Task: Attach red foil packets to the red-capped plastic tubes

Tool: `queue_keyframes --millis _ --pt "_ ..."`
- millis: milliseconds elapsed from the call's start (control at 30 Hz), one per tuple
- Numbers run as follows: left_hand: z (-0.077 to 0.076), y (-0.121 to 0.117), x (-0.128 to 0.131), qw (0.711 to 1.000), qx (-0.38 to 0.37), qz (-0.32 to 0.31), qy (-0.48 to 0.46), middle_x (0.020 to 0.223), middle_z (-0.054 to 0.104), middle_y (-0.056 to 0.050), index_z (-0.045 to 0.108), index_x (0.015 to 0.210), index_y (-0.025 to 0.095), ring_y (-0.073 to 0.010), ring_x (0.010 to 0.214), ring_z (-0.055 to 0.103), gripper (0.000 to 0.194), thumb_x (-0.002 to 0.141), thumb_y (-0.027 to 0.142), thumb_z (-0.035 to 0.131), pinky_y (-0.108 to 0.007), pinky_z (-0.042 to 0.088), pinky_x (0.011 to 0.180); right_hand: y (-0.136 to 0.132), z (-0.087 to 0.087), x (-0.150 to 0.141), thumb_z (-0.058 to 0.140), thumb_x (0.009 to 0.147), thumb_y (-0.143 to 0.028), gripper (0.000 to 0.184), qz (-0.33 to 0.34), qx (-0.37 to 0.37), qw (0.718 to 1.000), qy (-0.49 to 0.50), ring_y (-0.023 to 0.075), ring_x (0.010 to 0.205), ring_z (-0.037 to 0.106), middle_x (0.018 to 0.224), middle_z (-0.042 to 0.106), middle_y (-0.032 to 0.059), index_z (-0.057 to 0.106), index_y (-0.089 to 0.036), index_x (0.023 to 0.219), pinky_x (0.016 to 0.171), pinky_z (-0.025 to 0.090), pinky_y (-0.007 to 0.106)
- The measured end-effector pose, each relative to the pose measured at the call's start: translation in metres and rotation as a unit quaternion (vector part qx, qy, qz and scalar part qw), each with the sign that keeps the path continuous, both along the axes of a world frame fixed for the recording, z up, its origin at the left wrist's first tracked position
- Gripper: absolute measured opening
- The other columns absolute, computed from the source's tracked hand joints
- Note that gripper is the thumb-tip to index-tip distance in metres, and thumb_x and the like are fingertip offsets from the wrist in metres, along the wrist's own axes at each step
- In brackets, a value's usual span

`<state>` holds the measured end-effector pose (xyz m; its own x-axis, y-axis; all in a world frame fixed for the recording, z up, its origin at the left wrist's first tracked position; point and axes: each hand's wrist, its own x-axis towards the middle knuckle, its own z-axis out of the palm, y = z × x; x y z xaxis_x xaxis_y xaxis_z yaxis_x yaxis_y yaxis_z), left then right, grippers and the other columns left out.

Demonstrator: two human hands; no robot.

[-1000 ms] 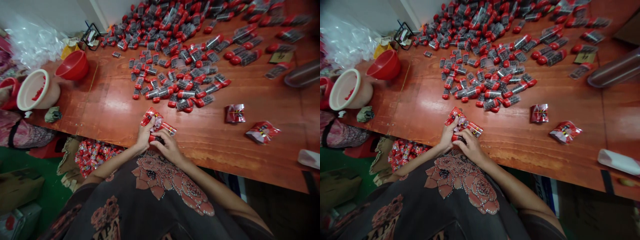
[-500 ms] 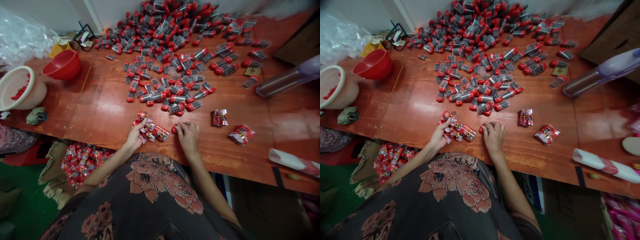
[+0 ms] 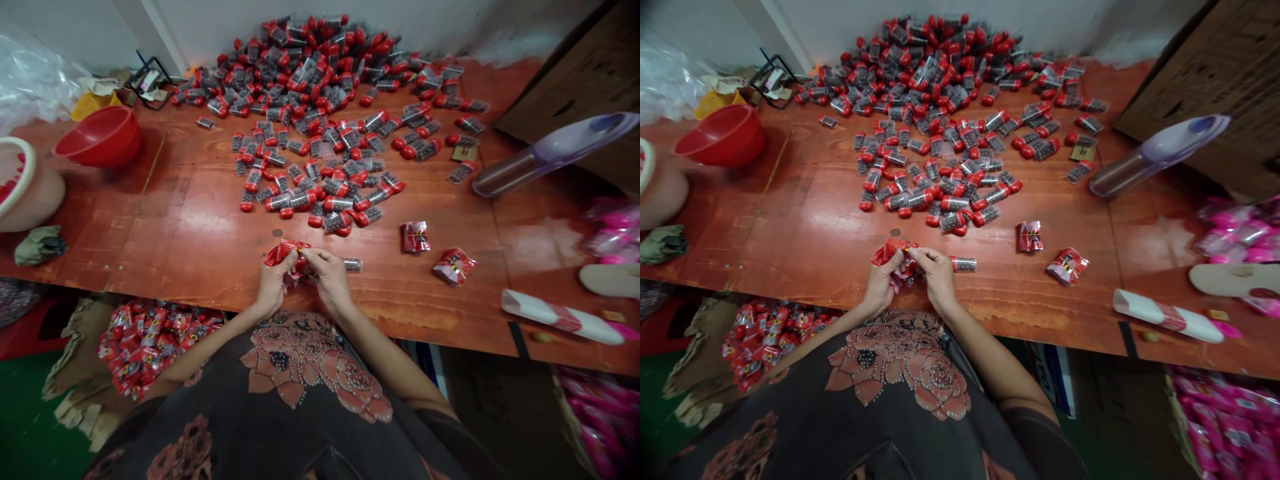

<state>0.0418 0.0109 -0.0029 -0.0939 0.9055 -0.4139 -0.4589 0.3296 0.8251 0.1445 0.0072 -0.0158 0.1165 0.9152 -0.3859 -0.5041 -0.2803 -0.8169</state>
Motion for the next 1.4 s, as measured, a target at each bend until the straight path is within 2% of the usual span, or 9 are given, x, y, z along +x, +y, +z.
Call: queue_keyframes --millis 233,467,567,633,733,833,900,1233,1400 --pt "0.001 0.004 -0.005 0.999 -0.047 -0.007 -0.013 0.047 0.052 0.004 0.057 0.059 0.017 -0.0073 0.036 0.043 0.036 0.065 0.041 0.084 -0.022 0.035 0.037 -0.01 -0.001 0.001 0.068 0.083 -0.042 0.023 -0.031 0.09 0.981 -0.17 0.0114 0.059 0.052 0.069 0.067 -0.0023 0.075 -0.021 0.082 0.058 0.045 0.026" --pt "-0.002 0.003 -0.004 0.996 -0.082 -0.032 -0.013 0.046 0.051 0.004 0.058 0.06 0.017 -0.0074 0.036 0.044 0.038 0.064 0.043 0.084 -0.022 0.036 0.037 -0.008 -0.006 0.0 0.069 0.082 -0.041 0.023 -0.033 0.072 0.979 -0.19 0.0114 0.054 0.049 0.068 0.067 -0.0021 0.076 -0.02 0.087 0.055 0.045 0.027" --pt "-0.002 0.008 -0.007 0.994 -0.102 -0.018 -0.023 0.046 0.051 0.004 0.055 0.059 0.017 -0.0073 0.035 0.043 0.041 0.066 0.045 0.084 -0.022 0.033 0.036 0.004 -0.011 0.02 0.06 0.088 -0.044 0.027 -0.092 0.084 0.958 -0.258 0.0116 0.052 0.048 0.066 0.062 -0.0027 0.072 -0.02 0.091 0.053 0.043 0.027" --pt "-0.001 0.014 -0.013 0.994 -0.103 0.007 -0.034 0.046 0.05 0.004 0.055 0.061 0.017 -0.0074 0.036 0.043 0.04 0.067 0.045 0.083 -0.022 0.033 0.037 0.02 -0.014 0.042 0.049 0.095 -0.045 0.031 -0.126 0.108 0.921 -0.352 0.0137 0.06 0.054 0.077 0.066 0.0004 0.069 -0.021 0.099 0.059 0.045 0.029" --pt "0.002 0.022 -0.021 0.992 -0.113 0.026 -0.048 0.049 0.053 0.003 0.057 0.065 0.018 -0.0079 0.038 0.045 0.037 0.07 0.044 0.082 -0.024 0.034 0.039 0.049 -0.019 0.07 0.049 0.095 -0.044 0.032 -0.037 0.132 0.819 -0.556 0.0229 0.089 0.064 0.101 0.072 0.0089 0.07 -0.021 0.104 0.079 0.047 0.036" --pt "0.007 0.026 -0.025 0.987 -0.14 0.016 -0.077 0.05 0.055 0.002 0.058 0.067 0.018 -0.0086 0.039 0.046 0.034 0.072 0.043 0.081 -0.025 0.034 0.04 0.069 -0.022 0.077 0.052 0.094 -0.047 0.042 0.059 0.057 0.717 -0.692 0.0287 0.084 0.066 0.093 0.075 0.0144 0.065 -0.019 0.123 0.074 0.045 0.038" --pt "0.01 0.026 -0.026 0.984 -0.148 0.004 -0.103 0.049 0.055 0.001 0.058 0.066 0.018 -0.0086 0.039 0.047 0.033 0.074 0.041 0.08 -0.024 0.033 0.04 0.072 -0.022 0.073 0.055 0.092 -0.051 0.052 0.091 0.028 0.679 -0.728 0.0296 0.079 0.067 0.088 0.075 0.0167 0.059 -0.015 0.13 0.07 0.044 0.036" --pt "0.007 0.029 -0.026 0.975 -0.186 -0.021 -0.119 0.045 0.055 0.001 0.056 0.061 0.017 -0.0079 0.035 0.046 0.034 0.078 0.038 0.076 -0.02 0.036 0.037 0.066 -0.036 0.08 0.068 0.074 -0.066 0.097 0.008 0.072 0.68 -0.729 0.0444 0.126 0.047 0.137 0.048 0.0347 0.04 0.0 0.14 0.1 0.039 0.057" --pt "0.008 0.026 -0.019 0.974 -0.183 -0.023 -0.131 0.043 0.054 0.003 0.056 0.061 0.017 -0.0083 0.037 0.05 0.032 0.073 0.033 0.08 -0.018 0.036 0.037 0.071 -0.052 0.073 0.071 0.077 -0.048 0.079 0.037 0.117 0.671 -0.731 0.0405 0.124 0.047 0.133 0.052 0.0295 0.045 -0.002 0.136 0.103 0.038 0.057"
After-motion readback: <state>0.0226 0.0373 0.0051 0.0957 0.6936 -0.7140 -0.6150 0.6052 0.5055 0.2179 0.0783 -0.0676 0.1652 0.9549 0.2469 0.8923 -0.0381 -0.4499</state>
